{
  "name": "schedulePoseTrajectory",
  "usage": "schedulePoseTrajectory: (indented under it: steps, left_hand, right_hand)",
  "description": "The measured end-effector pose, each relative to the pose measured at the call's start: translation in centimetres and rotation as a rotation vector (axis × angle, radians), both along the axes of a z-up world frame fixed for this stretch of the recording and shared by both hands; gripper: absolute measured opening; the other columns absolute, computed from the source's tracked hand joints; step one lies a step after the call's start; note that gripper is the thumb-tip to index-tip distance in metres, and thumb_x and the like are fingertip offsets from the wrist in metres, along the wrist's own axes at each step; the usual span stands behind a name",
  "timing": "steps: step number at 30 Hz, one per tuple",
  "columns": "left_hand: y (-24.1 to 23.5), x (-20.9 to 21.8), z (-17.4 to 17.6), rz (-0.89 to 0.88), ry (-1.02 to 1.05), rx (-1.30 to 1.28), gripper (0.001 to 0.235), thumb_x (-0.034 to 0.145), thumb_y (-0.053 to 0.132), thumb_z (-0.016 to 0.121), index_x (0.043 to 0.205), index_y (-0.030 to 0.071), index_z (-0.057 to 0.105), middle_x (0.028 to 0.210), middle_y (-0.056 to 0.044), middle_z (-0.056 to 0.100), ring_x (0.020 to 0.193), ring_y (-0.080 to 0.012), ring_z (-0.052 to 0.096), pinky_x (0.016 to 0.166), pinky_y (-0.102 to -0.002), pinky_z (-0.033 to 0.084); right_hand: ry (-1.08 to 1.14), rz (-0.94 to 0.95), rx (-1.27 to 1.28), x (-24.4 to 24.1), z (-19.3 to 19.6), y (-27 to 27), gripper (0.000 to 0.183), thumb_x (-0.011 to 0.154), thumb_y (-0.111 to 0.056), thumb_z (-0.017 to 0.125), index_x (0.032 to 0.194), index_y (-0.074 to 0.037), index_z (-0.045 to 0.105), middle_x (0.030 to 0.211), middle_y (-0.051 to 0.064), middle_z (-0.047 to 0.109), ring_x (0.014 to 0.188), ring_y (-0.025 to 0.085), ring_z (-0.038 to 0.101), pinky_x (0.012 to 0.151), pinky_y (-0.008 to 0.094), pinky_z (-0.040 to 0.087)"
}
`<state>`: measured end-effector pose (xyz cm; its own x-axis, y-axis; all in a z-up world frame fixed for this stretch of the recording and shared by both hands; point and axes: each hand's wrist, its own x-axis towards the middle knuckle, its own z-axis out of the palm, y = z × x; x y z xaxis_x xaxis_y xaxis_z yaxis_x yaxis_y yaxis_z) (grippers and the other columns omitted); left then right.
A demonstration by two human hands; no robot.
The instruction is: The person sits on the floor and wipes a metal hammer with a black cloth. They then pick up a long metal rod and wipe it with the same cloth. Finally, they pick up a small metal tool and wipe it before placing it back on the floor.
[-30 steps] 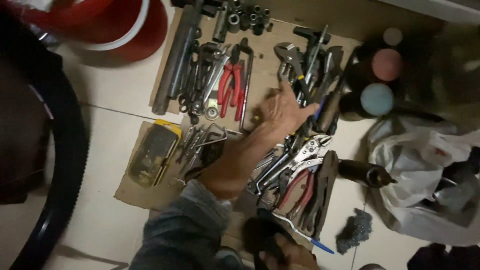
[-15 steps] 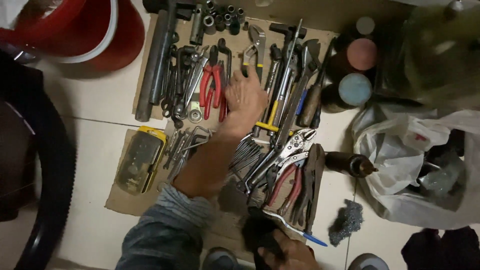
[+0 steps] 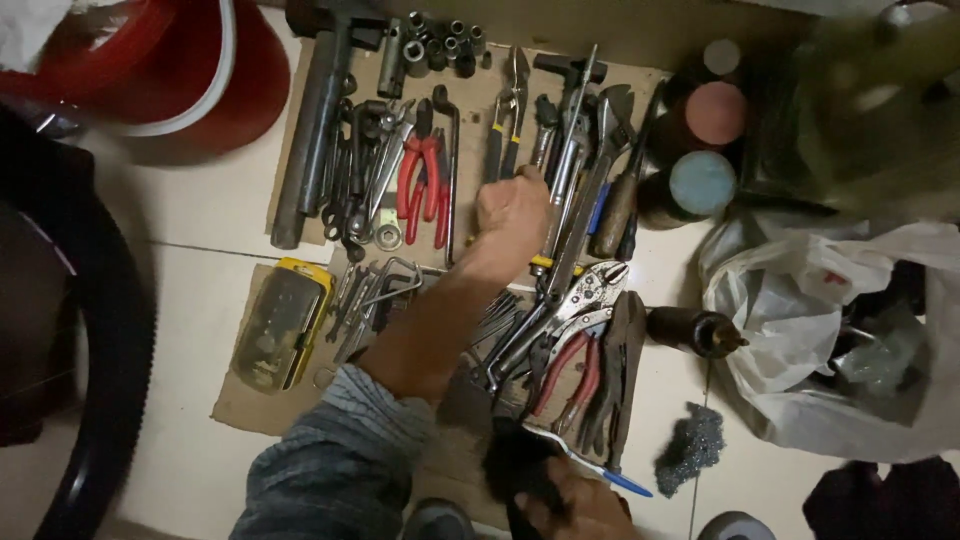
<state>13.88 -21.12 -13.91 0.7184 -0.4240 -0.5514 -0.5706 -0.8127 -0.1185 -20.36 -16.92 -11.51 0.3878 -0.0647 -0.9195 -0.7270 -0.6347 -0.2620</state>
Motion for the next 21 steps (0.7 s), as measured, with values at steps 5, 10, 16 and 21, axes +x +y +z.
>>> schedulePoseTrajectory:
  steps: [5, 10, 16, 21]
  left_hand:
    - [-0.6, 0.5, 1.4, 0.167, 0.214, -0.091, 0.040, 0.101, 0.019, 0.061, 0.138, 0.007, 0.051, 0.105, -0.012, 0.074, 0.080, -0.0183, 0.071, 0.060, -0.028, 0.059]
    - [0.2, 0.4, 5.1, 0.357, 0.415, -0.231, 0.017, 0.102, 0.008, 0.057, 0.115, 0.004, 0.067, 0.102, -0.009, 0.070, 0.080, -0.0188, 0.069, 0.071, -0.027, 0.061]
    - [-0.4, 0.9, 4.0, 0.291, 0.380, -0.097, 0.024, 0.103, 0.016, 0.058, 0.122, 0.004, 0.065, 0.100, -0.007, 0.070, 0.075, -0.0147, 0.064, 0.065, -0.023, 0.058]
    - [1.9, -1.6, 8.1, 0.363, 0.408, -0.327, 0.042, 0.108, 0.004, 0.041, 0.146, 0.016, 0.031, 0.093, -0.014, 0.066, 0.081, -0.0318, 0.068, 0.079, -0.049, 0.063]
  right_hand:
    - [-0.167, 0.085, 0.028, -2.4, -3.5, 0.2, 0.068, 0.094, -0.061, 0.065, 0.144, -0.019, 0.044, 0.147, 0.005, 0.052, 0.137, 0.027, 0.051, 0.115, 0.037, 0.038]
    - [-0.718, 0.273, 0.057, -3.5, -4.6, 0.2, 0.045, 0.099, -0.039, 0.068, 0.128, -0.005, 0.060, 0.123, 0.017, 0.062, 0.119, 0.038, 0.059, 0.097, 0.047, 0.048]
    - [-0.268, -0.020, 0.065, -3.0, -3.7, -0.3, 0.046, 0.091, -0.052, 0.070, 0.122, -0.020, 0.059, 0.117, -0.001, 0.069, 0.113, 0.020, 0.068, 0.094, 0.031, 0.050]
    - [-0.030, -0.114, 0.001, 0.5, 1.0, -0.2, 0.057, 0.082, -0.059, 0.073, 0.129, -0.032, 0.054, 0.132, -0.002, 0.067, 0.130, 0.019, 0.061, 0.105, 0.028, 0.047]
